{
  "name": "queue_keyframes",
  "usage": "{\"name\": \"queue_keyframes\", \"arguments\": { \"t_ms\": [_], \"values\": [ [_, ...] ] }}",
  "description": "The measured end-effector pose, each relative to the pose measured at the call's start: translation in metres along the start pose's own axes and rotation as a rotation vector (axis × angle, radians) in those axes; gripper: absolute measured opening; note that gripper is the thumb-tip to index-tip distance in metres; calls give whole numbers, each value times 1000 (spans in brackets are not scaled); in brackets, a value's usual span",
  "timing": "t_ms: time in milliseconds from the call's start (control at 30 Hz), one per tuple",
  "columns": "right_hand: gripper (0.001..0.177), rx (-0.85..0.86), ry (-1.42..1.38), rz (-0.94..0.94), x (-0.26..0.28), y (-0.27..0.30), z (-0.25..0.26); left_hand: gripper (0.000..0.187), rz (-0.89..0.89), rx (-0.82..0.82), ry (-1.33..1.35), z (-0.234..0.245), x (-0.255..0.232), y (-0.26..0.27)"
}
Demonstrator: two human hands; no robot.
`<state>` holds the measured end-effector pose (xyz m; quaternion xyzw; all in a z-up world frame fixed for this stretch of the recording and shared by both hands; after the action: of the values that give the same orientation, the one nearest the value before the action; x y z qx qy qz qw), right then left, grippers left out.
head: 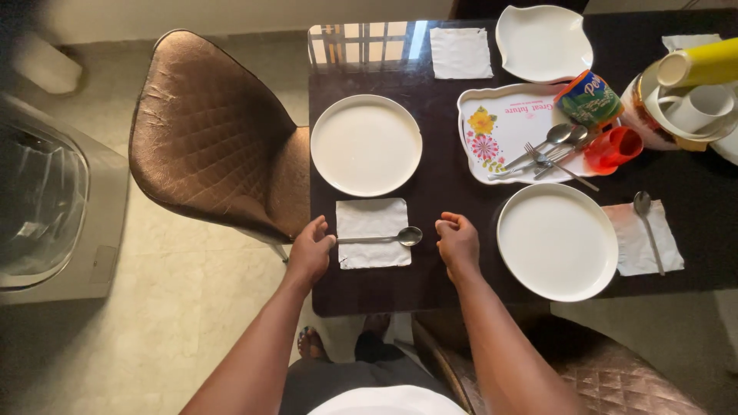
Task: Set the dining table with plates, napkins, and cutlery.
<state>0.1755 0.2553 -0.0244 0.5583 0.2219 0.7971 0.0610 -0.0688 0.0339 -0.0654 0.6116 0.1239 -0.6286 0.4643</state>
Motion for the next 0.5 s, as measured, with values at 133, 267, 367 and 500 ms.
{"name": "queue_keyframes", "arguments": {
  "t_ms": [133,267,367,500],
  "values": [
    [29,20,-116,63,18,-6,2,63,30,-24,190,4,-61,16],
    [30,78,-257,70,49,12,-1,58,34,-23,320,5,-103,28],
    [30,110,-303,101,70,28,-4,56,7,15,396,3,-119,31],
    [31,148,-345,125,90,53,-7,55,-40,72,423,5,-142,48]
  ]
}}
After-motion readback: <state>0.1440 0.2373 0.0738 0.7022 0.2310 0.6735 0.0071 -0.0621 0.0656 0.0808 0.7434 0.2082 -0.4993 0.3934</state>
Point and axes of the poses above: each hand's wrist, its own y-axis away from the middle knuckle, its own z-axis out of the back of the hand, x = y × z, the point moved 6 cm from there along -y, towards the middle knuckle, and after that the axes turned 4 degrees about -x, right-handed, at the moved point
